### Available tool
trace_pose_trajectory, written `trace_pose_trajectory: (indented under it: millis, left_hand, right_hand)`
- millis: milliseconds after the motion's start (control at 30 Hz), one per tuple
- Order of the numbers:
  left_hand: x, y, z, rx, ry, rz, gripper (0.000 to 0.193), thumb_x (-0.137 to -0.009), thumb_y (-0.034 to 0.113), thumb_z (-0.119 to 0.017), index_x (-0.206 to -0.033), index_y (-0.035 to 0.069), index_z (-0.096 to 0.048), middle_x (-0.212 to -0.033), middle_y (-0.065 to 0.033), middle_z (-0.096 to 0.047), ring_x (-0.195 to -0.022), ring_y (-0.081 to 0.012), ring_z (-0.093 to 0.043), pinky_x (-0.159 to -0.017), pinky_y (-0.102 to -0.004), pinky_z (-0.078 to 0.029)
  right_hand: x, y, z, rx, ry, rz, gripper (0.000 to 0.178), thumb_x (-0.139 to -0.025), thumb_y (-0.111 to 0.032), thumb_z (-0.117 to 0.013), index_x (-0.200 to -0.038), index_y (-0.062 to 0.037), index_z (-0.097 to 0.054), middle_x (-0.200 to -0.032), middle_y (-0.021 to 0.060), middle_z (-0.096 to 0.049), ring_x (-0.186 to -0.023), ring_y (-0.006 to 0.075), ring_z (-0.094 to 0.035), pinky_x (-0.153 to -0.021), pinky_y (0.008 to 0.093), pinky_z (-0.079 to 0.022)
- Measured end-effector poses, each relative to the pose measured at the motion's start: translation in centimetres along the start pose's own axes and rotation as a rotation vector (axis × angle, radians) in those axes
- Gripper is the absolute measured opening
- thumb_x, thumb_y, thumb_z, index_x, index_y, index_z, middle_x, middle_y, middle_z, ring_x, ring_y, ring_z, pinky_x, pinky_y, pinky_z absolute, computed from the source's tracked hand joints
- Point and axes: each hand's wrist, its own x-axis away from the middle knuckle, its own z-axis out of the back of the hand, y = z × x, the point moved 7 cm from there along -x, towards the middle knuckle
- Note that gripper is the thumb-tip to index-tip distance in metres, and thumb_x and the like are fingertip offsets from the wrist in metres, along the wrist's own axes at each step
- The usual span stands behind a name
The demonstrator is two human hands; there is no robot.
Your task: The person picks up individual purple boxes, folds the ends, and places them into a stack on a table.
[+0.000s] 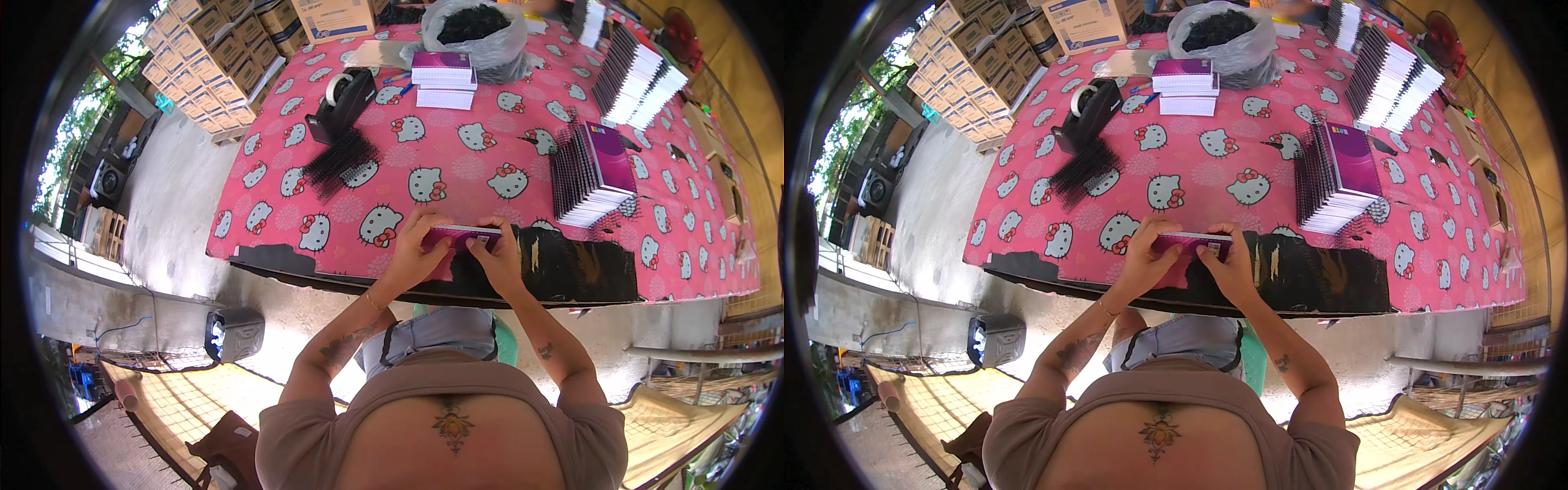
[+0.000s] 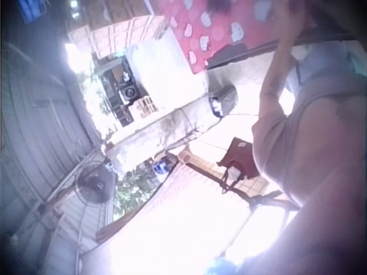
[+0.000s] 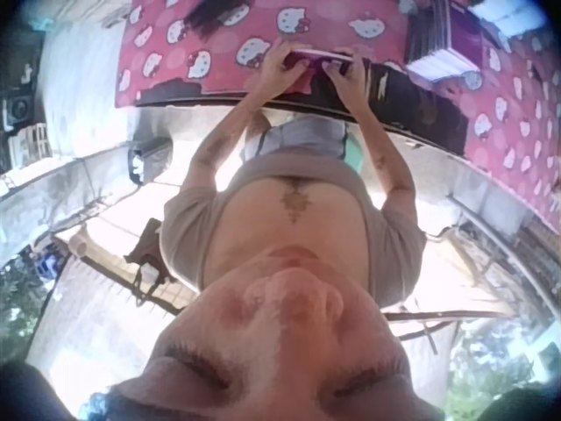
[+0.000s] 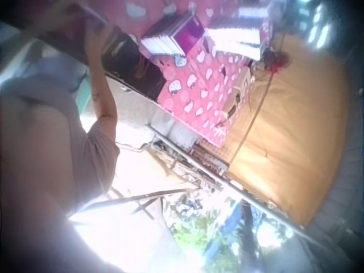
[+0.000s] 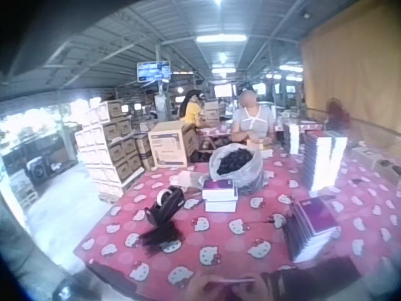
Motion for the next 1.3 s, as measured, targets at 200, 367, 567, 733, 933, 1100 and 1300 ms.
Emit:
trace_pose_trajectory:
  millis: [200,367,567,733,933,1100,1300]
  left_hand:
    - [0.4,-0.1,-0.7,-0.084,-0.06,0.014,0.035,-0.082,-0.002,-0.068,-0.116,0.004,-0.062,-0.117,-0.0137,-0.056,-0.104,-0.0308,-0.06,-0.089,-0.0372,-0.048]
    - [-4.3,-4.4,6.7,-0.043,0.239,0.026,0.031,-0.093,0.013,-0.063,-0.121,0.001,-0.063,-0.107,-0.0166,-0.06,-0.103,-0.0347,-0.059,-0.09,-0.0407,-0.049]
    - [-7.1,-11.5,11.7,-1.045,0.095,-0.106,0.014,-0.091,0.015,-0.066,-0.1,0.004,-0.068,-0.096,-0.0122,-0.063,-0.092,-0.0306,-0.061,-0.083,-0.0437,-0.05]
    - [-6.6,-9.8,10.8,-1.068,0.19,-0.187,0.013,-0.093,0.016,-0.063,-0.101,0.007,-0.066,-0.095,-0.0094,-0.062,-0.089,-0.0285,-0.061,-0.077,-0.0408,-0.051]
    - [-5.9,-5.2,9.2,-0.722,0.083,-0.107,0.018,-0.095,0.017,-0.064,-0.108,0.005,-0.068,-0.087,-0.0102,-0.062,-0.076,-0.0284,-0.063,-0.064,-0.0387,-0.05]
    - [-1.2,-0.8,6.0,-0.19,0.03,0.083,0.018,-0.093,0.01,-0.068,-0.109,0.001,-0.07,-0.077,-0.0099,-0.062,-0.06,-0.0163,-0.057,-0.055,-0.0286,-0.043]
    - [-0.6,-0.4,5.8,-0.353,0.055,0.07,0.018,-0.09,0.009,-0.071,-0.107,0.002,-0.073,-0.074,-0.0092,-0.062,-0.059,-0.0146,-0.054,-0.055,-0.027,-0.041]
  right_hand:
    - [-0.3,-0.7,-0.4,0.074,-0.126,-0.006,0.03,-0.09,-0.001,-0.071,-0.118,-0.0027,-0.06,-0.1,0.0041,-0.066,-0.091,0.0107,-0.059,-0.083,0.0261,-0.046]
    - [-1.3,-1.6,1.2,0.159,-0.08,0.008,0.021,-0.092,-0.004,-0.07,-0.112,-0.0016,-0.072,-0.097,0.0039,-0.071,-0.088,0.0087,-0.061,-0.08,0.0248,-0.048]
    - [-1.6,-1.0,1.1,0.213,-0.098,0.015,0.025,-0.089,-0.006,-0.072,-0.114,-0.0026,-0.071,-0.096,0.0045,-0.071,-0.086,0.0085,-0.061,-0.08,0.0252,-0.049]
    - [-2.0,-1.0,1.1,0.22,-0.126,0.006,0.028,-0.088,-0.008,-0.074,-0.116,-0.0027,-0.071,-0.095,0.0036,-0.071,-0.086,0.0081,-0.06,-0.079,0.0244,-0.048]
    - [-2.5,0.4,1.1,0.193,-0.133,-0.084,0.026,-0.088,-0.006,-0.073,-0.114,0.0001,-0.069,-0.097,0.0019,-0.069,-0.089,0.0081,-0.06,-0.082,0.0241,-0.047]
    - [-2.3,0.5,1.2,0.168,-0.143,-0.026,0.025,-0.09,-0.009,-0.073,-0.113,-0.0019,-0.07,-0.092,0.0015,-0.069,-0.083,0.0078,-0.058,-0.077,0.0248,-0.047]
    - [-2.3,0.0,0.9,0.154,-0.155,-0.064,0.024,-0.09,-0.008,-0.072,-0.112,0.0015,-0.069,-0.093,0.0012,-0.069,-0.088,0.0072,-0.06,-0.081,0.0239,-0.047]
